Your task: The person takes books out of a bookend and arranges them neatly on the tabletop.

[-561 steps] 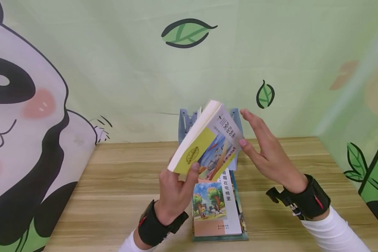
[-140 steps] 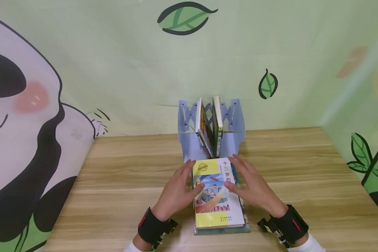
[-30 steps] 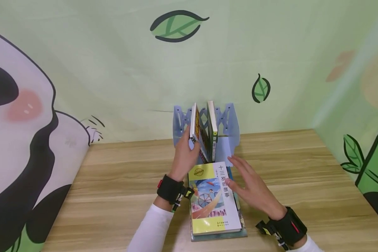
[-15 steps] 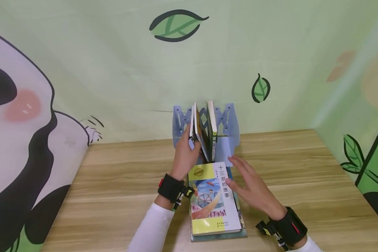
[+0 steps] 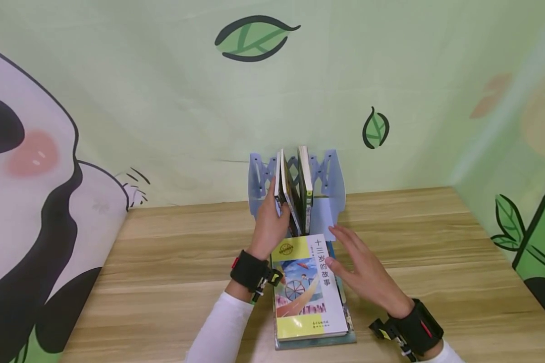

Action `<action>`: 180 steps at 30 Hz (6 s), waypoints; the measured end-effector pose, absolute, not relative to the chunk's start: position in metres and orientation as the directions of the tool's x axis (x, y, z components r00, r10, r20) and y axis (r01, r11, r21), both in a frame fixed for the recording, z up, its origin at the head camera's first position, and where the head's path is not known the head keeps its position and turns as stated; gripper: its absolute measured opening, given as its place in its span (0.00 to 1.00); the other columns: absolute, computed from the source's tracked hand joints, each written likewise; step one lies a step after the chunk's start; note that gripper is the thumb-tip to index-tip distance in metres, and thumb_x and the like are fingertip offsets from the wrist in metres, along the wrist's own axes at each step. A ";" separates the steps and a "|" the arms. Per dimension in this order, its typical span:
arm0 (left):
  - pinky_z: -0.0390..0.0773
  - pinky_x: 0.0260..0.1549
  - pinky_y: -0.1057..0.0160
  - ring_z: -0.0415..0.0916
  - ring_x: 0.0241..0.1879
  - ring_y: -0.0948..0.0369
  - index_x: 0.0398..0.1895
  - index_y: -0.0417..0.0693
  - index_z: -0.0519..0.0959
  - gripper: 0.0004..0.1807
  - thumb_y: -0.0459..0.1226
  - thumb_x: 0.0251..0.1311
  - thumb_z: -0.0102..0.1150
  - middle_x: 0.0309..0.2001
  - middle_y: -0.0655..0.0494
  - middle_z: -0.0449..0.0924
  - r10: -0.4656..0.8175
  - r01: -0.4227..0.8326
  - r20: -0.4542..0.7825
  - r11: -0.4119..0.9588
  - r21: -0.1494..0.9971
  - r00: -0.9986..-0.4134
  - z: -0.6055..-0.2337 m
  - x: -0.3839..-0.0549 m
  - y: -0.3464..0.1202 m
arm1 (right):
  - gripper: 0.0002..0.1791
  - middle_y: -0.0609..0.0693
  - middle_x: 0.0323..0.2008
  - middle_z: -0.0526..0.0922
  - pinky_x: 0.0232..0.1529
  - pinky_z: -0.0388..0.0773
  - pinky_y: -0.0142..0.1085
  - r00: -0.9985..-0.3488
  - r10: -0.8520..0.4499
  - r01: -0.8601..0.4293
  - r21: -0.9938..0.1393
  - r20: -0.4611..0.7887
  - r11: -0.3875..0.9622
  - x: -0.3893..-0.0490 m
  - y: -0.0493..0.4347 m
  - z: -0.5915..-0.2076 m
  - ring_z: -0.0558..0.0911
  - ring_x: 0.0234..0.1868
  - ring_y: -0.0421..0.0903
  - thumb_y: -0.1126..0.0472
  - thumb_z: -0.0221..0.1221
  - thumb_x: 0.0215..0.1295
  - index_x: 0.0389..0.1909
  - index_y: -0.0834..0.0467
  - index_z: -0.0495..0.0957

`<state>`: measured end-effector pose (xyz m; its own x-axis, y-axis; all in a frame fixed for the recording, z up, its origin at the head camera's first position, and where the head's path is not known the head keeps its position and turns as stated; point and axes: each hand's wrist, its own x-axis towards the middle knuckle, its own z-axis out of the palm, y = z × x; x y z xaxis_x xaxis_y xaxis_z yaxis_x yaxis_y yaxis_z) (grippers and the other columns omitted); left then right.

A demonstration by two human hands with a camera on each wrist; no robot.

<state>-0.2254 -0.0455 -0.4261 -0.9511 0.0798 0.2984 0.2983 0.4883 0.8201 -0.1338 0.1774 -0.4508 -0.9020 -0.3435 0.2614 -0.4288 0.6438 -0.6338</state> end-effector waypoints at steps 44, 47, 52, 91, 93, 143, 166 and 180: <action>0.72 0.16 0.66 0.69 0.22 0.59 0.79 0.49 0.45 0.35 0.32 0.72 0.43 0.70 0.40 0.65 0.064 0.435 0.459 0.457 0.776 -0.886 -0.383 -0.217 -0.050 | 0.39 0.59 0.76 0.54 0.62 0.66 0.66 -0.891 -0.349 -0.452 -0.626 0.289 0.636 -0.131 0.172 -0.440 0.62 0.72 0.64 0.49 0.57 0.70 0.78 0.48 0.51; 0.71 0.15 0.66 0.69 0.22 0.58 0.80 0.51 0.44 0.35 0.32 0.73 0.43 0.71 0.41 0.64 0.060 0.420 0.446 0.463 0.780 -0.893 -0.381 -0.217 -0.052 | 0.40 0.60 0.76 0.54 0.62 0.65 0.67 -0.886 -0.357 -0.462 -0.611 0.295 0.643 -0.134 0.172 -0.435 0.61 0.72 0.64 0.49 0.57 0.70 0.78 0.48 0.50; 0.72 0.21 0.66 0.72 0.31 0.55 0.79 0.49 0.45 0.35 0.33 0.73 0.43 0.73 0.42 0.61 0.062 0.417 0.444 0.480 0.772 -0.894 -0.376 -0.216 -0.054 | 0.42 0.61 0.76 0.54 0.61 0.66 0.68 -0.877 -0.363 -0.481 -0.596 0.315 0.643 -0.137 0.173 -0.425 0.62 0.72 0.66 0.50 0.58 0.69 0.78 0.46 0.48; 0.70 0.65 0.53 0.63 0.71 0.52 0.79 0.45 0.46 0.34 0.35 0.75 0.44 0.75 0.44 0.57 0.079 0.485 0.521 0.504 0.715 -0.850 -0.347 -0.216 -0.058 | 0.42 0.56 0.77 0.53 0.63 0.59 0.71 -0.837 -0.339 -0.542 -0.567 0.430 0.620 -0.167 0.184 -0.353 0.59 0.74 0.64 0.52 0.58 0.68 0.78 0.47 0.49; 0.70 0.66 0.53 0.63 0.71 0.52 0.79 0.44 0.46 0.34 0.35 0.74 0.44 0.75 0.44 0.57 0.079 0.491 0.527 0.499 0.714 -0.846 -0.345 -0.216 -0.059 | 0.42 0.56 0.77 0.52 0.64 0.59 0.71 -0.835 -0.342 -0.545 -0.568 0.431 0.616 -0.168 0.184 -0.352 0.58 0.74 0.64 0.52 0.58 0.68 0.78 0.47 0.49; 0.82 0.32 0.60 0.81 0.51 0.52 0.77 0.46 0.52 0.29 0.34 0.75 0.41 0.69 0.43 0.69 -0.003 0.648 0.742 0.484 0.588 -0.671 -0.295 -0.203 -0.067 | 0.39 0.53 0.75 0.60 0.68 0.61 0.62 -0.701 -0.299 -0.688 -0.505 0.647 0.521 -0.180 0.185 -0.308 0.64 0.72 0.57 0.56 0.58 0.65 0.76 0.50 0.56; 0.86 0.33 0.59 0.82 0.52 0.50 0.74 0.41 0.57 0.27 0.32 0.73 0.43 0.66 0.41 0.73 -0.051 0.719 0.812 0.435 0.543 -0.582 -0.281 -0.187 -0.068 | 0.38 0.54 0.74 0.61 0.69 0.60 0.60 -0.658 -0.313 -0.722 -0.454 0.685 0.522 -0.182 0.189 -0.293 0.63 0.72 0.57 0.46 0.57 0.68 0.76 0.51 0.57; 0.86 0.33 0.60 0.83 0.51 0.50 0.71 0.37 0.60 0.25 0.31 0.72 0.46 0.63 0.39 0.74 -0.007 0.771 0.864 0.446 0.454 -0.504 -0.271 -0.164 -0.066 | 0.41 0.55 0.74 0.61 0.71 0.59 0.57 -0.599 -0.352 -0.769 -0.395 0.719 0.502 -0.182 0.185 -0.277 0.62 0.74 0.55 0.37 0.53 0.68 0.76 0.53 0.57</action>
<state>-0.1639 -0.0659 -0.2714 -0.5039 -0.0069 0.8637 0.7713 0.4464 0.4536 -0.1819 0.1845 -0.2766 -0.5991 -0.3516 0.7194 -0.7692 0.5023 -0.3951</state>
